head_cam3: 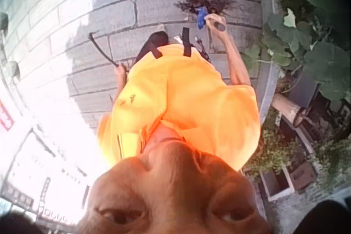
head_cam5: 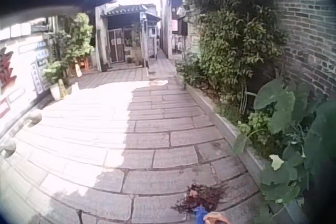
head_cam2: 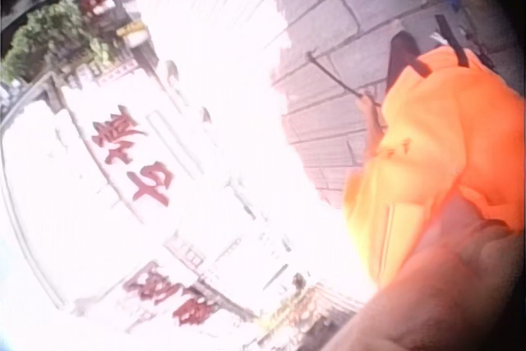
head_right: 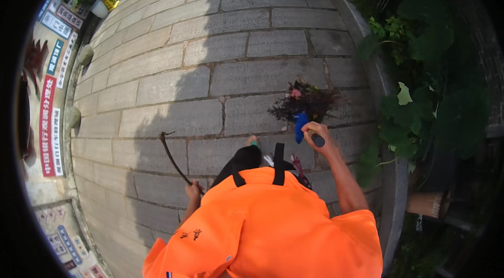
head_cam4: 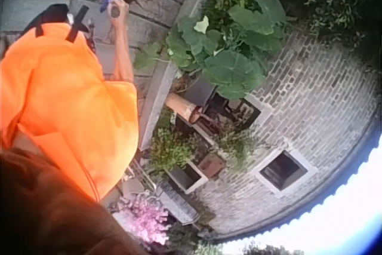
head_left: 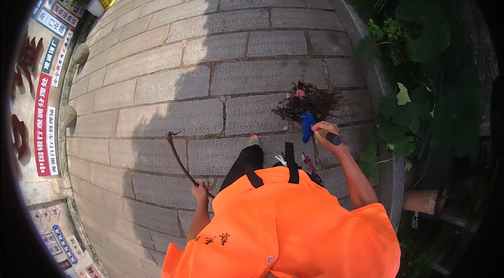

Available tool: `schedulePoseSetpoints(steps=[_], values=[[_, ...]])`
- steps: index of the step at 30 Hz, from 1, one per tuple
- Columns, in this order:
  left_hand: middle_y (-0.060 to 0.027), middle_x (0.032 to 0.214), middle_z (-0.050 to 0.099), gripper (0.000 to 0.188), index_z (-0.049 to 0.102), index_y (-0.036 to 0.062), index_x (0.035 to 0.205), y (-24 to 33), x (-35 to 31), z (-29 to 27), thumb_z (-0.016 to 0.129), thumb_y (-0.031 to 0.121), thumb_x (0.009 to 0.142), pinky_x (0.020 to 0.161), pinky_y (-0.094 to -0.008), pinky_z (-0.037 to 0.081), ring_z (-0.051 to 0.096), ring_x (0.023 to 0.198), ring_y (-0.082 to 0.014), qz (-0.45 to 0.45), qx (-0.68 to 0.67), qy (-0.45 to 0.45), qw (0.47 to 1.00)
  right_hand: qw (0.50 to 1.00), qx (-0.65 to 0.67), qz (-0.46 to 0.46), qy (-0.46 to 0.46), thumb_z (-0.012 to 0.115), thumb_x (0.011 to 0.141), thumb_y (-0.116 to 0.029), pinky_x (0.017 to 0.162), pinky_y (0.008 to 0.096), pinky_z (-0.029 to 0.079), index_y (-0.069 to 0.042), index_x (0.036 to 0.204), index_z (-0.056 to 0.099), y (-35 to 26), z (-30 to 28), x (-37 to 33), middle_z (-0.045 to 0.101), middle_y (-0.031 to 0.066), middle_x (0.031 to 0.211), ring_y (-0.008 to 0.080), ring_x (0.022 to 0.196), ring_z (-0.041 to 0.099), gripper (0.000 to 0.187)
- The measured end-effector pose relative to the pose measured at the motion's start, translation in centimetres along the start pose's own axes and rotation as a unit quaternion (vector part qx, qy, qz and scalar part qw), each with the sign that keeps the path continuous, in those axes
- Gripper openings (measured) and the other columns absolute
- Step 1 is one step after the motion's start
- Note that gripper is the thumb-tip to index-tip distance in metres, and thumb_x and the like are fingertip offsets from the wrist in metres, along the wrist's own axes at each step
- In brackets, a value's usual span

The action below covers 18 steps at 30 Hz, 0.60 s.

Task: The person sweeps leaves and debris from a stone-paved area and a narrow channel using a broom and dustpan. They collect the debris into the dustpan and then transfer it into a larger trash bin. The person also briefly picks up a water bottle and uses a stick to move a small object.

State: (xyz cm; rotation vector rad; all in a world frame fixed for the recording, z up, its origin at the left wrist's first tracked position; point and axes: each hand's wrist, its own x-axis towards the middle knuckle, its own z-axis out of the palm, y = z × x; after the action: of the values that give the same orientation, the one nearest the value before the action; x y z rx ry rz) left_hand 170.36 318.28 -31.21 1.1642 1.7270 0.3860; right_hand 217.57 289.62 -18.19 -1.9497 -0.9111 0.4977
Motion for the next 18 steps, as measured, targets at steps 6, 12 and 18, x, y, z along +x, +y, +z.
schedulePoseSetpoints(steps=[6, 12, 18], values=[[-0.0056, 0.059, 0.055, 0.026, 0.058, -0.0050, 0.084, 27.2, 14.8, 14.6, 0.055, 0.020, 0.091, 0.049, -0.0285, 0.047, 0.054, 0.050, -0.0138, 0.241, -0.008, -0.113, 0.964, 1.000, 0.001, 0.011, 0.026, 0.061, 0.077, -0.003, 0.066, 0.0348, 0.049, -0.001, 0.083, 0.063, 0.5, -2.9, 19.1, 0.063, 0.0129, 0.083, 0.0259, 0.074, 0.063, 0.006], [-0.0059, 0.059, 0.056, 0.029, 0.059, -0.0033, 0.084, 43.5, 27.1, 28.0, 0.055, 0.025, 0.091, 0.053, -0.0314, 0.043, 0.054, 0.055, -0.0143, 0.352, 0.049, -0.086, 0.931, 0.997, -0.036, 0.028, 0.061, 0.062, 0.071, -0.006, 0.062, 0.0349, 0.049, 0.000, 0.077, 0.064, 6.5, -4.3, 40.0, 0.064, 0.0139, 0.075, 0.0269, 0.069, 0.064, 0.008], [-0.0069, 0.056, 0.056, 0.020, 0.058, -0.0038, 0.080, 50.4, 34.7, 36.4, 0.056, 0.015, 0.088, 0.048, -0.0301, 0.046, 0.056, 0.049, -0.0161, 0.226, 0.050, -0.069, 0.970, 0.995, -0.047, 0.054, 0.068, 0.063, 0.068, -0.003, 0.061, 0.0331, 0.049, -0.002, 0.076, 0.065, 11.7, -8.9, 59.3, 0.064, 0.0141, 0.073, 0.0256, 0.066, 0.064, 0.009]])
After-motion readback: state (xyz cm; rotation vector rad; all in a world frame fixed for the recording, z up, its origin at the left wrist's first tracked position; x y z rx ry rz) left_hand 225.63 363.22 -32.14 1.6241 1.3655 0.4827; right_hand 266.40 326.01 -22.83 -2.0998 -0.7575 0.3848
